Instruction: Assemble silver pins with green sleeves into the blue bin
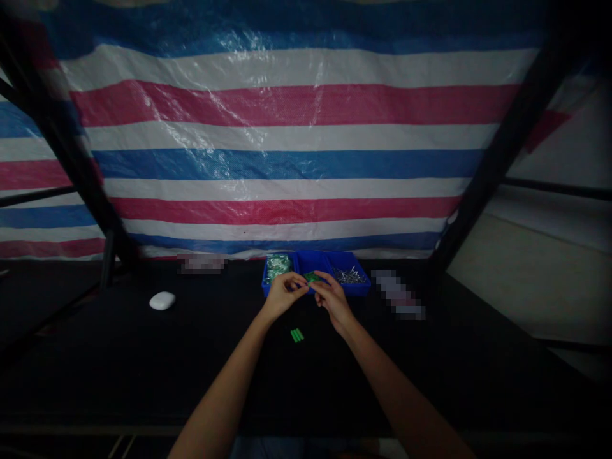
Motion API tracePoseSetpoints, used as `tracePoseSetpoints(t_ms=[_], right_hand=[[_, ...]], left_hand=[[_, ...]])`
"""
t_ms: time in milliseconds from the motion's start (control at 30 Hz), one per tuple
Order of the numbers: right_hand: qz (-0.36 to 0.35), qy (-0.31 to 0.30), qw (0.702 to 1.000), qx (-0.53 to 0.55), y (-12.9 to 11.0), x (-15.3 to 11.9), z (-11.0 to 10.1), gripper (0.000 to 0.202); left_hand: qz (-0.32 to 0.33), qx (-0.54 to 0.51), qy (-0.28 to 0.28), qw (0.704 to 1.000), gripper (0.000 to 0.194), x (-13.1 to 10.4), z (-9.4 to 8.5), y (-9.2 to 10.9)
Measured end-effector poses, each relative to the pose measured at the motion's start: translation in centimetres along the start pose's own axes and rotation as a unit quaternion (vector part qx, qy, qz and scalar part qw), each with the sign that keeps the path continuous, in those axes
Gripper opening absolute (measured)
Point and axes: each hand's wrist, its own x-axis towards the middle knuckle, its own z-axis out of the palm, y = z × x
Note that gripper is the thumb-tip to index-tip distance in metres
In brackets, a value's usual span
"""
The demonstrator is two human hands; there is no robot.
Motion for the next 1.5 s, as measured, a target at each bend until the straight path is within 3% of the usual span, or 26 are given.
tracePoseSetpoints(t_ms=[567, 867, 1233, 1500], right_hand=[[-0.013, -0.008, 1.000, 0.022, 0.4, 0.4, -0.1, 0.035], [-0.011, -0.009, 1.000, 0.009, -0.1, 0.2, 0.2, 0.030], [-0.020, -0.032, 0.999, -0.001, -0.7, 0.1, 0.0, 0.022], [-0.019, -0.048, 0.998, -0.031, -0.6, 0.1, -0.2, 0.021]], left_hand=[[0.015, 0.096, -0.048, 0.994, 0.032, -0.7, 0.7, 1.1], [-0.001, 0.089, -0.048, 0.995, 0.031, -0.8, 0.7, 1.0], [0.039, 0.126, -0.018, 0.991, 0.027, -0.8, 0.6, 0.8], [-0.013, 0.056, -0.017, 0.998, 0.030, -0.4, 0.4, -0.1]])
